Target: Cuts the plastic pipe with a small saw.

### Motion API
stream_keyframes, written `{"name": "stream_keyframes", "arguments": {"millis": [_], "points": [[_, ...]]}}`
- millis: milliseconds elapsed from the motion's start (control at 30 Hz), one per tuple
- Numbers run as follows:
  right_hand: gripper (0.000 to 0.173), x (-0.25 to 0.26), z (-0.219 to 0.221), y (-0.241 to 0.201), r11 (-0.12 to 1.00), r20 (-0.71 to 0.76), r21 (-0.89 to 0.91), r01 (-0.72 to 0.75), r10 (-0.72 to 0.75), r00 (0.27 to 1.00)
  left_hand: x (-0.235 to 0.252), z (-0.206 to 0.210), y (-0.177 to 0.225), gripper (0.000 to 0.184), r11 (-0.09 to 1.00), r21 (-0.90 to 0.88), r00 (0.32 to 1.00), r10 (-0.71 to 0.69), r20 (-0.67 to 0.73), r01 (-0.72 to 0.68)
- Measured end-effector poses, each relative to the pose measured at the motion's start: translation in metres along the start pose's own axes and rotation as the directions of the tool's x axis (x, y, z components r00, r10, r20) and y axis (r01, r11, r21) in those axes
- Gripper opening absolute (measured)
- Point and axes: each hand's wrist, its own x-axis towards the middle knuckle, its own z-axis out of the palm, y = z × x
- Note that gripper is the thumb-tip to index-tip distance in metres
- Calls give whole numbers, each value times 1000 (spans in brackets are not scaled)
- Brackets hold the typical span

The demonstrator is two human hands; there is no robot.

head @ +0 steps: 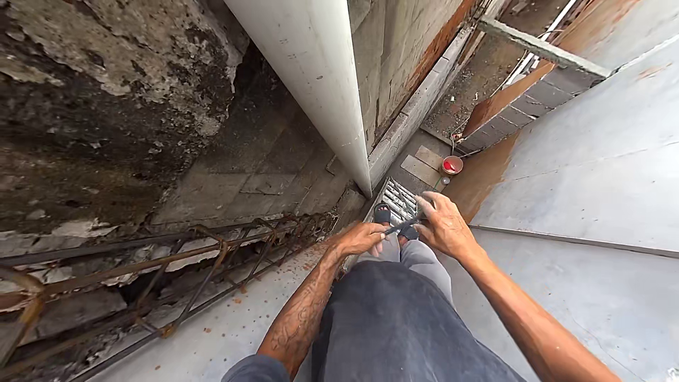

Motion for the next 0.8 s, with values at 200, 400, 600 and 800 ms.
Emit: {"name": "stream_keyframes", "arguments": {"millis": [200,400,600,800], "points": [[50,-12,22,-19,870,-146,374,-322,398,906,-5,-4,-8,36,974,-217,904,-40,-426,-60],[44,-31,50,-25,775,284,469,-424,322,903,17,-8,8,34,879,-449,850,-109,-515,-159],[45,-11,40,-24,727,392,541,-422,226,892,41,-8,52,25,774,-590,792,-204,-575,-229],[42,49,18,-56,385,397,817,-429,165,903,56,-23,82,24,775,-557,726,-196,-659,-297]]}}
